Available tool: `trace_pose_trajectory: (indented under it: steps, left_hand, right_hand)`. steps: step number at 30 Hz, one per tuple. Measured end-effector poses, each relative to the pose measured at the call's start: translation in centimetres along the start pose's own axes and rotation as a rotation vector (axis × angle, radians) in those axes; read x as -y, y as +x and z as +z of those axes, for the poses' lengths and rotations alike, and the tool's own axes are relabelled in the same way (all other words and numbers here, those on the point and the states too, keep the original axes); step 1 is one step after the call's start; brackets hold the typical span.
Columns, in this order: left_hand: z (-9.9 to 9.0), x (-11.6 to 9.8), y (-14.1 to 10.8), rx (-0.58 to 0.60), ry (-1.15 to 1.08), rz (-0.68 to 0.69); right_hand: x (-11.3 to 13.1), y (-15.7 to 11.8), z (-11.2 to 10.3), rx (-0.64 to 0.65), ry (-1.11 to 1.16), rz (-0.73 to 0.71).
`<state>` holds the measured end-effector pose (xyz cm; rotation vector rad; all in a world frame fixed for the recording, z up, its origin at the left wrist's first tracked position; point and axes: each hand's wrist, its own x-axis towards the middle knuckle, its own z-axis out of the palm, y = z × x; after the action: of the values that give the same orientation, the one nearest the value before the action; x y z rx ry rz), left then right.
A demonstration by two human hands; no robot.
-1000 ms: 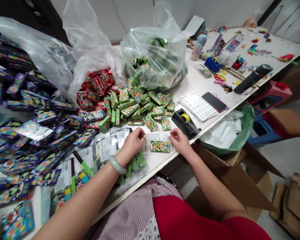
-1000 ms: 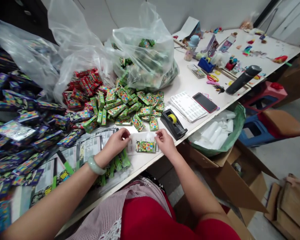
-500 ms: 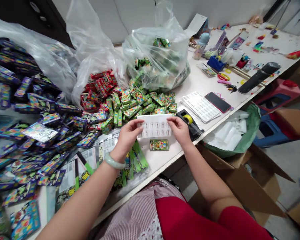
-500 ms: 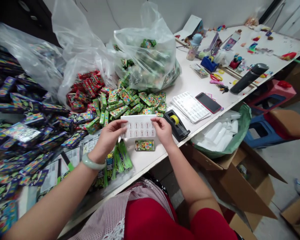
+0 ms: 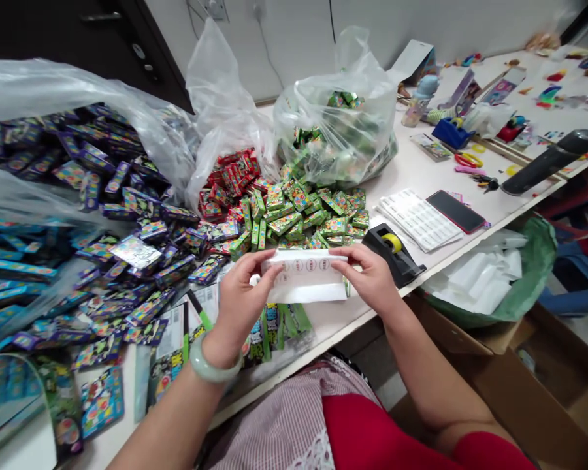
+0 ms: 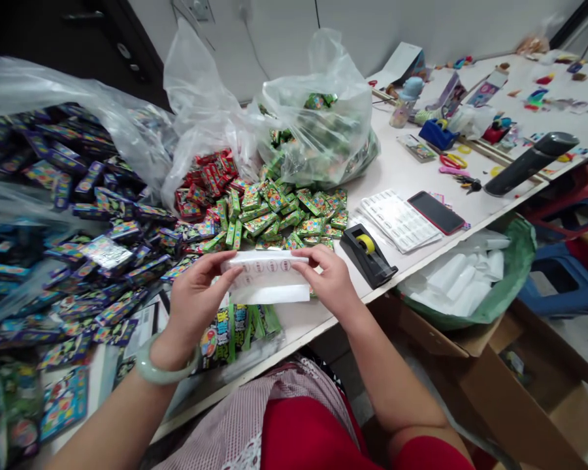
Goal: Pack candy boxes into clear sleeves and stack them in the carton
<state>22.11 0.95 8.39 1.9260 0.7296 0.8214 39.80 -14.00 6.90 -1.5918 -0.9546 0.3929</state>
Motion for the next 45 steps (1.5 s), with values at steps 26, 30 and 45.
trace_pose_trajectory:
  steps: [26, 30, 45]
  left_hand:
    - [-2.2, 0.0, -3.0, -0.091, -0.463, -0.402]
    - [-2.3, 0.4, -3.1, -0.042, -0.478, -0.325]
    - [-2.6, 1.3, -4.1, -0.034, -0.448, -0.345]
  right_hand:
    - [2.8, -1.8, 3.1, 0.098, 0.248, 0.101]
    - [2.5, -1.6, 2.9, 0.127, 0.303, 0.145]
    - [2.9, -0.9, 2.6, 0.337, 0.181, 0.282]
